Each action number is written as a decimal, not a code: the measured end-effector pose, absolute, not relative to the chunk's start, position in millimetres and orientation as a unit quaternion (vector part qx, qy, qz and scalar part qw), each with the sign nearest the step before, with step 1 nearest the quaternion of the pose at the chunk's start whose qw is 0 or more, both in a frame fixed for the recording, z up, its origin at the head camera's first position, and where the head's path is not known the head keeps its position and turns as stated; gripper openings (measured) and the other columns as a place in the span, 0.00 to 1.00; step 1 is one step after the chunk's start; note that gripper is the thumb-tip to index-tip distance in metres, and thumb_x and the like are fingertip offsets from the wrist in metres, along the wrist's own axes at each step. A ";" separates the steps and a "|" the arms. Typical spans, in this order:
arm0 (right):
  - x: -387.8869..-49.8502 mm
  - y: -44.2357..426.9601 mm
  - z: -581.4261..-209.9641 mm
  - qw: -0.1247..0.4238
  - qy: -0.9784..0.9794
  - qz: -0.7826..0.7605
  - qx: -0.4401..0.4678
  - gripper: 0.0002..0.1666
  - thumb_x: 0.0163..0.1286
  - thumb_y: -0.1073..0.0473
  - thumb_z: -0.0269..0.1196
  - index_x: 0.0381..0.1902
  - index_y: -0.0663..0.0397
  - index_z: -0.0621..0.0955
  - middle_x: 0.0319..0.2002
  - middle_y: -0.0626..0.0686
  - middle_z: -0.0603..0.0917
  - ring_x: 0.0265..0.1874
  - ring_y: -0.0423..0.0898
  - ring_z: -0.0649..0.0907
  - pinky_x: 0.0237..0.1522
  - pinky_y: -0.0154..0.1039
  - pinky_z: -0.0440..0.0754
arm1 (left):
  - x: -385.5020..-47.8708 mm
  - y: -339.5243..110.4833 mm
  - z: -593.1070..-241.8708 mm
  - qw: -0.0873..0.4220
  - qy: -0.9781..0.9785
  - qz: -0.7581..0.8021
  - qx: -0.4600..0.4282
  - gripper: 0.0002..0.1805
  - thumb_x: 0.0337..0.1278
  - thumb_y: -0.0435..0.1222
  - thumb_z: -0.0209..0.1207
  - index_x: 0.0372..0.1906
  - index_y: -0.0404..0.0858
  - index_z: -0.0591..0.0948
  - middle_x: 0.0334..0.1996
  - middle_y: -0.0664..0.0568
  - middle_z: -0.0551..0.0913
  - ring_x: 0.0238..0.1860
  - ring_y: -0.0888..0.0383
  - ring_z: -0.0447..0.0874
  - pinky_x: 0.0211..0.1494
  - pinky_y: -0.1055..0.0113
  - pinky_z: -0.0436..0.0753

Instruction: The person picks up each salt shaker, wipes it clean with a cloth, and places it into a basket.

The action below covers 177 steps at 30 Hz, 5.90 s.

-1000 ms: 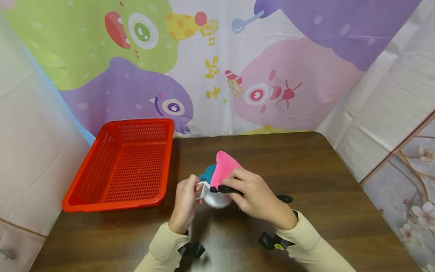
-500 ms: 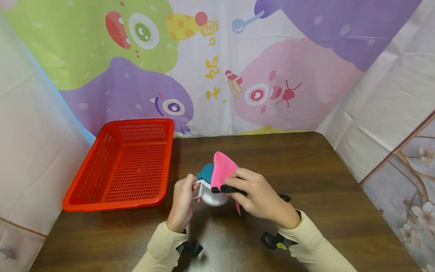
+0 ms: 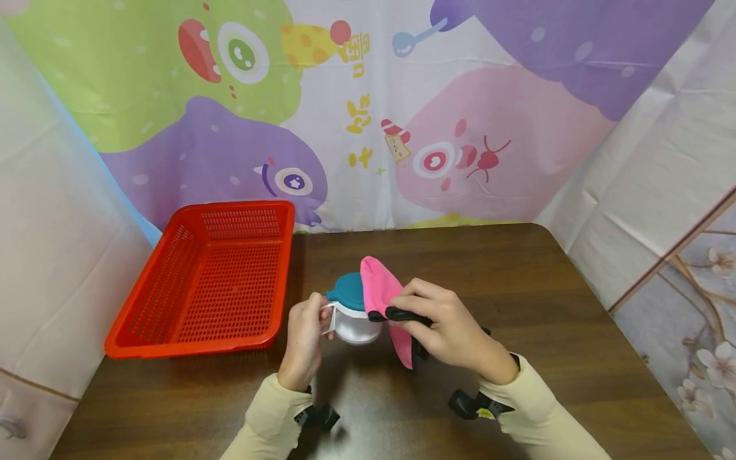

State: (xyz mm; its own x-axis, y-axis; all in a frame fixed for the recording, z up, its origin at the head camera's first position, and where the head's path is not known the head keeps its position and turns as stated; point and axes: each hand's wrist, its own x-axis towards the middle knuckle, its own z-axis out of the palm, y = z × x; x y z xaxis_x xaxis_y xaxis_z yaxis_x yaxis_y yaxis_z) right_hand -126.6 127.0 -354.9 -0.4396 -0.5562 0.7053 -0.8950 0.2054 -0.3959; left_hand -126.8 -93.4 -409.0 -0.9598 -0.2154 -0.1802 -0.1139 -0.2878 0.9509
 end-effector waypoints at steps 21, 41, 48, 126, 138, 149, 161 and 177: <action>-139.1 152.2 -343.4 0.221 -0.763 0.445 0.413 0.17 0.51 0.77 0.68 0.39 0.60 0.86 0.33 0.51 0.83 0.32 0.38 0.80 0.32 0.27 0.75 | -125.7 -99.0 -403.7 0.052 -0.582 -0.797 0.149 0.19 0.56 0.32 0.44 0.10 0.43 0.66 0.09 0.58 0.60 0.14 0.62 0.55 0.18 0.71 0.65; -146.1 159.1 -346.7 0.245 -0.773 0.429 0.397 0.16 0.49 0.77 0.70 0.37 0.60 0.86 0.32 0.51 0.84 0.29 0.39 0.80 0.29 0.25 0.73 | -123.4 -102.6 -400.0 0.050 -0.589 -0.792 0.153 0.19 0.58 0.32 0.44 0.11 0.43 0.66 0.11 0.58 0.61 0.16 0.61 0.57 0.20 0.70 0.67; -147.6 161.4 -347.0 0.245 -0.782 0.420 0.389 0.16 0.49 0.75 0.70 0.37 0.59 0.86 0.32 0.51 0.84 0.30 0.40 0.80 0.30 0.26 0.74 | -121.7 -102.3 -398.2 0.047 -0.590 -0.791 0.153 0.18 0.58 0.33 0.44 0.12 0.43 0.66 0.12 0.58 0.61 0.17 0.61 0.58 0.20 0.70 0.68; -170.1 186.4 -355.8 0.189 -0.852 0.381 0.304 0.11 0.54 0.69 0.70 0.38 0.58 0.87 0.31 0.49 0.85 0.29 0.35 0.78 0.32 0.26 0.73 | -121.9 -99.0 -401.4 0.084 -0.551 -0.827 0.073 0.19 0.57 0.30 0.39 0.10 0.43 0.61 0.10 0.58 0.58 0.15 0.61 0.53 0.19 0.69 0.65; -175.2 187.1 -363.5 0.140 -0.859 0.400 0.288 0.10 0.57 0.66 0.69 0.39 0.56 0.87 0.31 0.48 0.84 0.30 0.35 0.78 0.33 0.27 0.76 | -123.5 -98.8 -401.6 0.085 -0.551 -0.826 0.086 0.20 0.58 0.31 0.40 0.09 0.43 0.62 0.10 0.58 0.58 0.16 0.58 0.52 0.19 0.69 0.65; -174.4 182.6 -368.4 0.084 -0.865 0.406 0.283 0.08 0.60 0.63 0.69 0.38 0.53 0.87 0.32 0.48 0.84 0.30 0.34 0.78 0.32 0.29 0.77 | -124.8 -99.1 -403.8 0.076 -0.557 -0.822 0.094 0.20 0.58 0.32 0.40 0.09 0.43 0.62 0.10 0.57 0.59 0.15 0.60 0.54 0.19 0.69 0.66; -177.1 180.8 -373.7 0.046 -0.886 0.364 0.283 0.10 0.59 0.63 0.68 0.40 0.55 0.86 0.33 0.47 0.85 0.31 0.38 0.77 0.33 0.31 0.76 | -124.9 -96.9 -401.9 0.069 -0.555 -0.823 0.098 0.20 0.57 0.30 0.40 0.10 0.42 0.62 0.10 0.58 0.59 0.14 0.62 0.55 0.19 0.70 0.65; -193.0 188.0 -391.0 0.033 -0.911 0.322 0.255 0.12 0.60 0.62 0.68 0.43 0.58 0.86 0.36 0.52 0.87 0.37 0.46 0.83 0.41 0.45 0.80 | -124.9 -97.3 -403.7 0.057 -0.563 -0.818 0.104 0.20 0.57 0.30 0.40 0.10 0.42 0.62 0.10 0.57 0.59 0.15 0.61 0.55 0.20 0.70 0.66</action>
